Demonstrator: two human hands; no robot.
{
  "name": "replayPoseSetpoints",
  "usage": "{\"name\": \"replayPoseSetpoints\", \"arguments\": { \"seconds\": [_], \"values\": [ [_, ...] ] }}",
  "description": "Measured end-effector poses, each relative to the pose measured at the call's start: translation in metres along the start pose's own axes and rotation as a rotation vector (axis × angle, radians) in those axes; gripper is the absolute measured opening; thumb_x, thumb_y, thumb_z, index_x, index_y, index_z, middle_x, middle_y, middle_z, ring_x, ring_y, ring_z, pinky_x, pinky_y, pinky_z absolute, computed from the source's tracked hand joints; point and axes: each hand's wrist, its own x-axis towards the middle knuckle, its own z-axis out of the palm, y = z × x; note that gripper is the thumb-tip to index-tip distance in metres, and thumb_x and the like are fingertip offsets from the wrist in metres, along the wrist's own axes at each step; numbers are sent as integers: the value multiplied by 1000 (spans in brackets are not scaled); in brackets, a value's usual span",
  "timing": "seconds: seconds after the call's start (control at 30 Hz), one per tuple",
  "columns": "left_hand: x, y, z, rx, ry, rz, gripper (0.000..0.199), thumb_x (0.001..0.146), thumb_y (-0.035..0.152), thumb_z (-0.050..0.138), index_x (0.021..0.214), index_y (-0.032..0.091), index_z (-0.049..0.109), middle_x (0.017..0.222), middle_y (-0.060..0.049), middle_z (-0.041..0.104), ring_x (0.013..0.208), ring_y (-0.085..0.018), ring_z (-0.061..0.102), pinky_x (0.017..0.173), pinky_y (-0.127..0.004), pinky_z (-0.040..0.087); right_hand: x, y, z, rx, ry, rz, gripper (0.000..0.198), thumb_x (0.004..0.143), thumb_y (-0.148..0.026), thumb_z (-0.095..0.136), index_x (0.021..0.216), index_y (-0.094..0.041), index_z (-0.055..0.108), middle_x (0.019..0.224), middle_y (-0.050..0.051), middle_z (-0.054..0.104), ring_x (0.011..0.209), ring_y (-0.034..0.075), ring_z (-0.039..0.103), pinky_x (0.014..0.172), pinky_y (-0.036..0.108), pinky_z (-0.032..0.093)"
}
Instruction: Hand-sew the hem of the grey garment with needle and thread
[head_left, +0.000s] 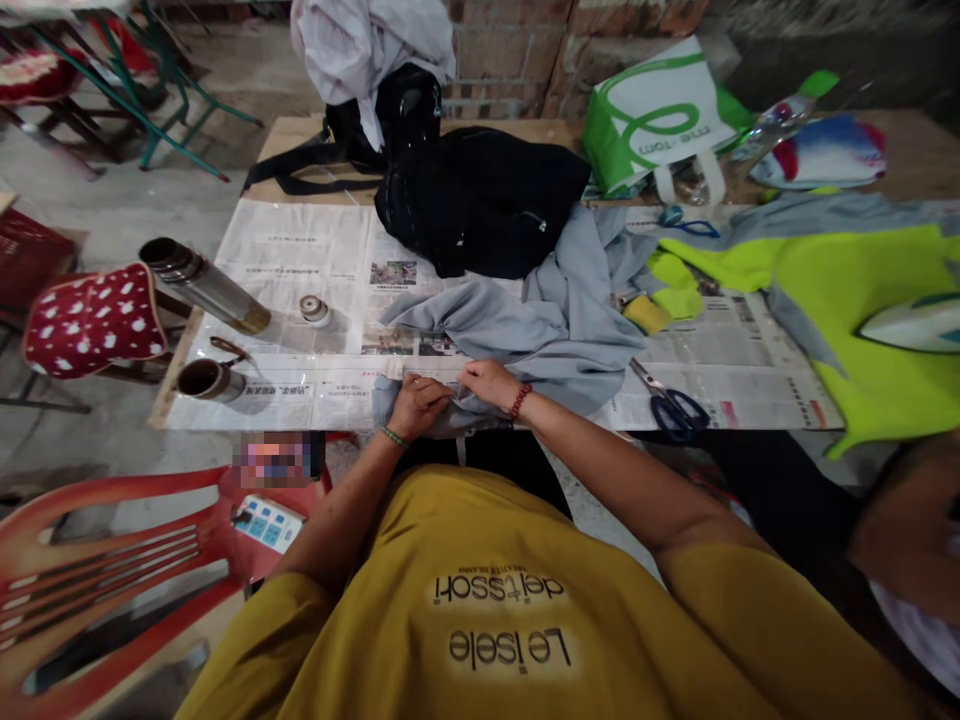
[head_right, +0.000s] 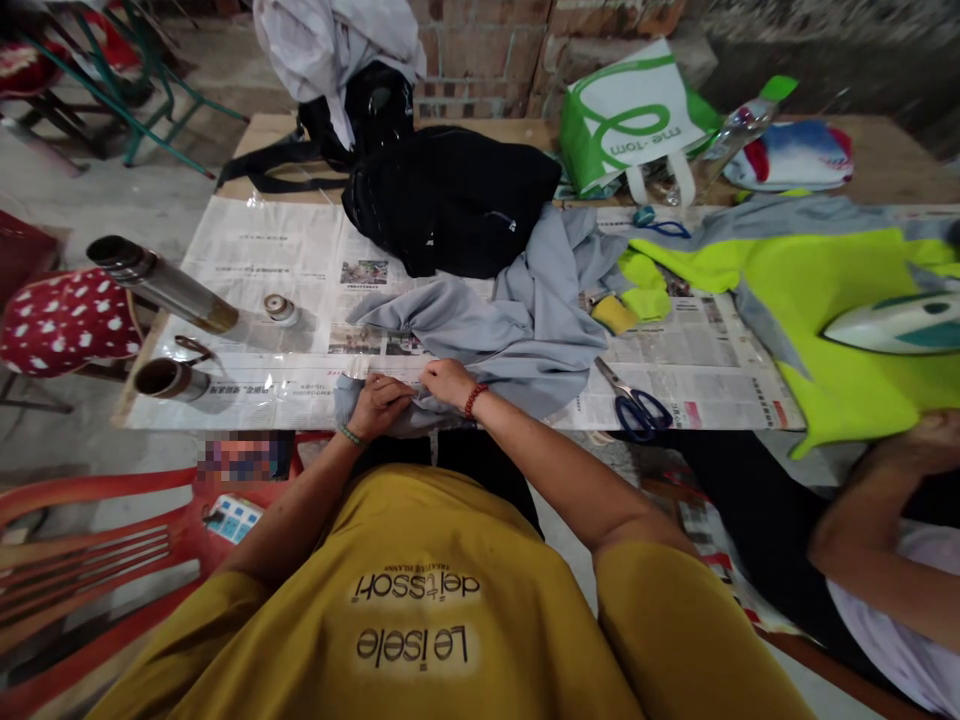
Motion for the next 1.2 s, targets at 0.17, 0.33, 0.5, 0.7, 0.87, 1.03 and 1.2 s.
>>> {"name": "replayPoseSetpoints", "arguments": {
  "seconds": [0.17,0.33,0.5,0.7,0.87,1.03,1.2],
  "values": [
    [2,-1,1,1,18,-69,16,89,23,55,88,20,71,82,-3,72,80,-17,65,80,-35,42,-4,-1,9,-21,-31,-29,29,84,-21,52,58,-12,59,52,-3,47,58,8,37,57,23,25],
    [8,-1,-4,-100,10,-168,13,85,22,59,86,19,71,79,-3,70,78,-17,64,79,-33,46,-2,-1,2,-70,-12,-98,33,89,-25,47,64,-13,64,61,1,58,63,10,45,61,22,30],
    [12,0,-12,-289,17,-266,17,84,29,59,78,17,70,75,-3,70,72,-16,63,72,-30,50,-14,5,-26,-21,457,-307,27,90,-23,43,101,-16,66,98,8,66,89,16,56,78,25,41],
    [15,1,-15,-361,-13,-300,24,85,34,57,74,16,68,72,-4,69,70,-16,63,69,-29,51,-66,17,6,-101,361,-473,36,95,-32,42,69,-17,62,69,5,61,69,14,54,70,24,41],
    [16,2,-15,-346,-33,-308,26,87,35,56,75,16,68,73,-5,69,70,-16,63,69,-29,52,-68,35,41,-256,286,-460,25,93,-23,45,88,-16,69,87,8,69,80,16,60,76,27,45],
    [17,4,-15,-375,-36,-297,28,85,36,57,71,14,68,69,-5,68,65,-14,61,65,-27,50,-51,48,37,-273,450,-388,32,92,-17,44,118,-14,64,119,11,65,106,20,61,92,31,47],
    [19,4,-16,-386,-77,-273,29,86,37,56,73,15,69,70,-5,68,66,-14,62,65,-26,50,-41,46,44,-256,416,-454,29,93,-24,51,117,-18,64,117,10,66,105,19,62,90,32,49]
  ]
}}
